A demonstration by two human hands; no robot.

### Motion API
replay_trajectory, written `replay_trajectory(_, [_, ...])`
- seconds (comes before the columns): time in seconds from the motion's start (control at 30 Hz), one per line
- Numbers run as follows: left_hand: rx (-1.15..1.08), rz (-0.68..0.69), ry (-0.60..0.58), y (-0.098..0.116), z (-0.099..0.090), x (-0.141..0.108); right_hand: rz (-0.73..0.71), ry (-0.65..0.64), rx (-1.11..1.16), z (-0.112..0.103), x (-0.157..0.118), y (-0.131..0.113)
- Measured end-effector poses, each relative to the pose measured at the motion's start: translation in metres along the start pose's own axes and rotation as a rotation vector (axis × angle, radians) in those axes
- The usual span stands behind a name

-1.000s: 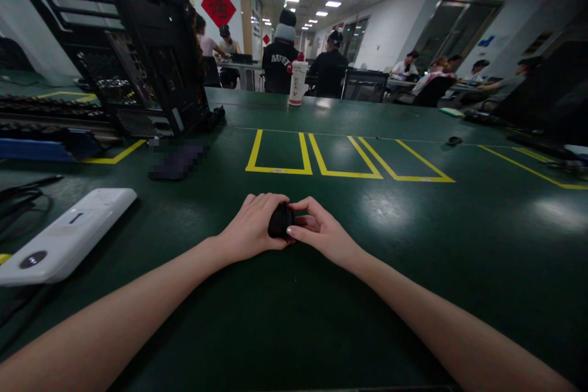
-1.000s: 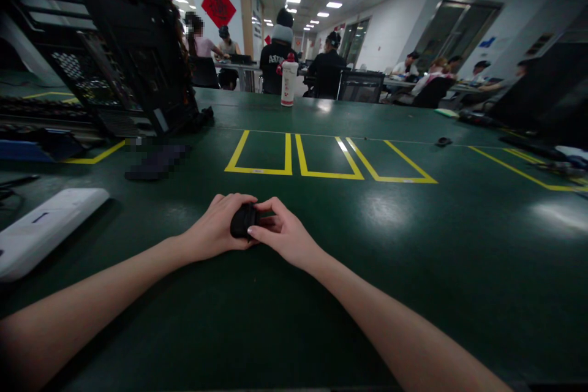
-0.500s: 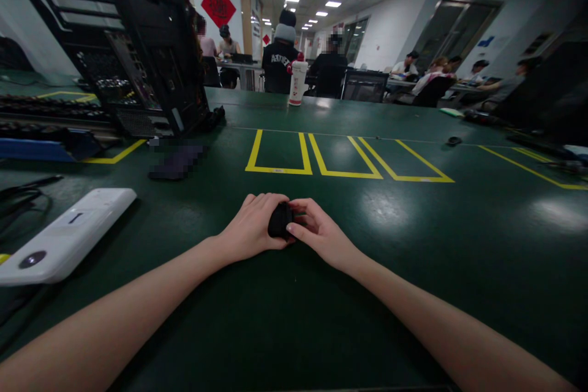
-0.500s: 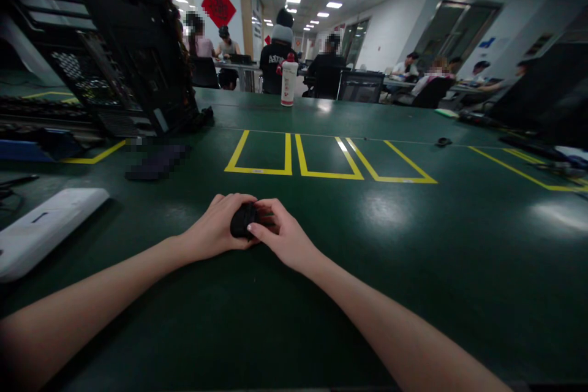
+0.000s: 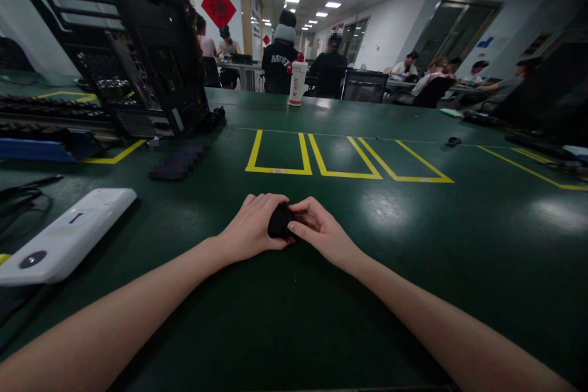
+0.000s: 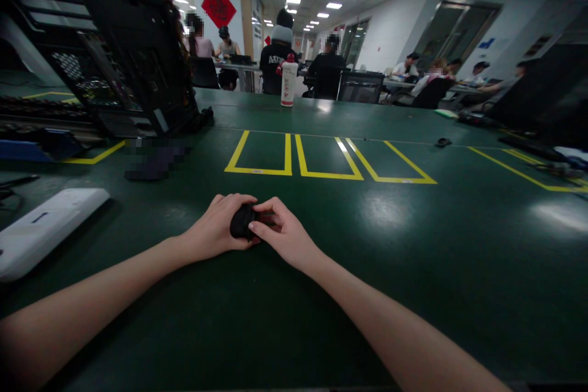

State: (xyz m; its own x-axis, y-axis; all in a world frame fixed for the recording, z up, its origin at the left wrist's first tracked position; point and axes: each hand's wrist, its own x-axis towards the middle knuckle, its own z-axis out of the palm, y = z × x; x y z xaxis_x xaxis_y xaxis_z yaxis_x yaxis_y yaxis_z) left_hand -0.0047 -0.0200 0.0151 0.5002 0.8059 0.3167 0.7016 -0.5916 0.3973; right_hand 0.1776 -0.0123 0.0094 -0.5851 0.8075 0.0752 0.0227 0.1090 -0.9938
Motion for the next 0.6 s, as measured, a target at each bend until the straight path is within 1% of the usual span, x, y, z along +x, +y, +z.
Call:
replay_trajectory(0.13, [0.017, 0.004, 0.012, -0.0001, 0.0011, 0.0007, 0.022, 0.018, -0.051, -0.0015, 0.0, -0.0017])
replay_trajectory(0.2, [0.024, 0.002, 0.014, -0.0013, 0.0027, 0.0009, 0.025, -0.017, -0.037, -0.0023, -0.0003, -0.0011])
replay_trajectory(0.3, [0.025, -0.005, 0.024, -0.003, 0.0047, 0.001, -0.014, -0.043, 0.0, -0.0023, -0.0012, 0.0011])
replay_trajectory(0.37, [0.019, -0.009, 0.023, -0.0033, 0.0049, 0.0009, -0.03, -0.028, 0.009, -0.0014, -0.0017, 0.0024])
replay_trajectory(0.6, [0.016, -0.002, 0.009, -0.0007, 0.0015, 0.0004, -0.01, 0.014, 0.0, 0.0012, -0.0009, 0.0008])
